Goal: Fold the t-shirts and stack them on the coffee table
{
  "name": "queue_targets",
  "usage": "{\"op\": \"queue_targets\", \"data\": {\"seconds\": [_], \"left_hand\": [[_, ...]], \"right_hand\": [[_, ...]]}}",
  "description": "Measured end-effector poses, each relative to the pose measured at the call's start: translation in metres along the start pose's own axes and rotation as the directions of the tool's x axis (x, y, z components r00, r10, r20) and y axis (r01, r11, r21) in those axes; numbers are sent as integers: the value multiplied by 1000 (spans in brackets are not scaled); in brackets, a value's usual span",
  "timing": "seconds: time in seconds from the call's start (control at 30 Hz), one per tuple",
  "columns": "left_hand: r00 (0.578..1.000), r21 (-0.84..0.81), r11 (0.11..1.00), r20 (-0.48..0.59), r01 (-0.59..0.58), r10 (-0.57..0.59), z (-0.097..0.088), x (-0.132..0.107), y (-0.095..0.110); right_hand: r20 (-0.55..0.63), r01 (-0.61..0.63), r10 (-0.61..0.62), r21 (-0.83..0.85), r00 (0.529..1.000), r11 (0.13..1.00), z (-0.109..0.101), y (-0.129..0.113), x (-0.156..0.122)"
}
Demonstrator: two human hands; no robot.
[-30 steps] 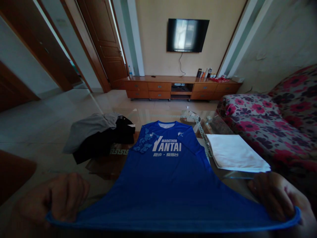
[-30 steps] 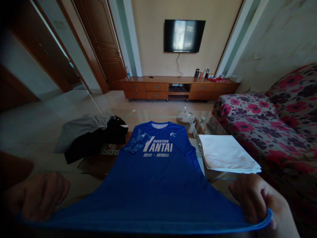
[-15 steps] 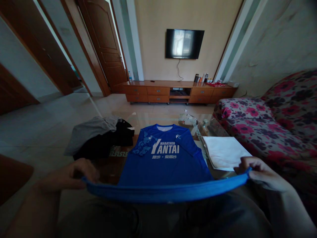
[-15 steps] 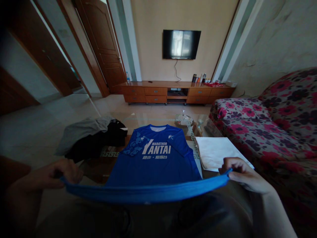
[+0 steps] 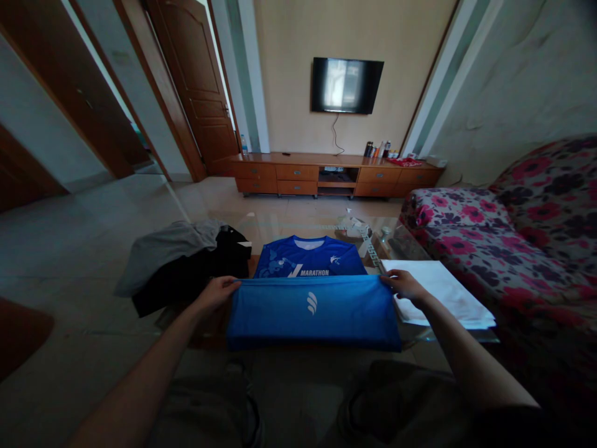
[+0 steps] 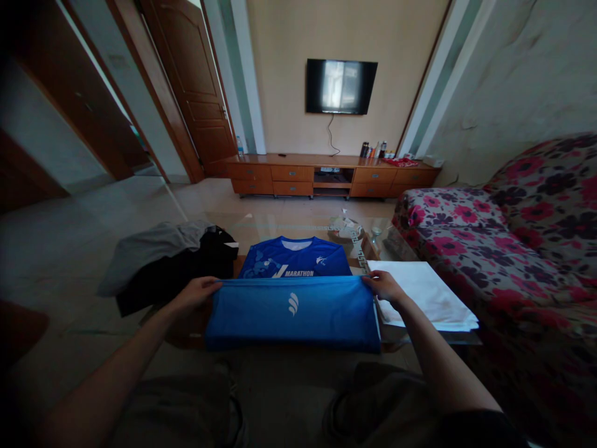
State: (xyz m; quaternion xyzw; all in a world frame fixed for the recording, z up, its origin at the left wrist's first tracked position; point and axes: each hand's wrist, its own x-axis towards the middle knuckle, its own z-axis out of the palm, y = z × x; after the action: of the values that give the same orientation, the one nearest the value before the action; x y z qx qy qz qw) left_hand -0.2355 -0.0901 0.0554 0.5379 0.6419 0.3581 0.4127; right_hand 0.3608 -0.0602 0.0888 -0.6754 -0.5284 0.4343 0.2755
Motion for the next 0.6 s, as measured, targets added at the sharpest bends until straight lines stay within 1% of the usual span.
{"op": "queue_targets", "data": {"seconds": [0.07,0.13,0.27,0.33,0.37,0.43,0.5,0.53,0.57,0.6], "left_hand": [[998,61,998,-54,-33,36,6,14,-13],[995,125,991,-91,-39,50,10,24,-20],[983,251,968,-176,1,44,16,33,-20],[980,330,944,-190,11,55,21,33,-17],[977,384,923,-197,3,79,24,32,-15],[955,509,860,-235,-38,181,32,29,-11],[912,623,777,-260,-94,318,44,22,-4],[894,662,738,-244,-129,375,52,17,-1],[887,691,703,-203,-170,415,61,12,2],[891,707,673,-139,-216,432,71,6,3]], "right_hand": [[-67,19,-27,-121,997,992,11,9,13],[-125,37,-70,-250,990,967,18,17,23],[-188,46,-139,-429,972,902,22,30,38],[-198,47,-169,-507,965,860,22,34,40],[-196,47,-179,-540,964,841,23,35,39],[-212,50,-212,-586,954,809,26,33,34],[-269,67,-310,-647,912,759,35,28,23],[-282,94,-379,-682,881,725,41,25,17],[-266,133,-446,-717,855,684,50,23,10],[-201,200,-495,-739,845,643,59,21,4]]}}
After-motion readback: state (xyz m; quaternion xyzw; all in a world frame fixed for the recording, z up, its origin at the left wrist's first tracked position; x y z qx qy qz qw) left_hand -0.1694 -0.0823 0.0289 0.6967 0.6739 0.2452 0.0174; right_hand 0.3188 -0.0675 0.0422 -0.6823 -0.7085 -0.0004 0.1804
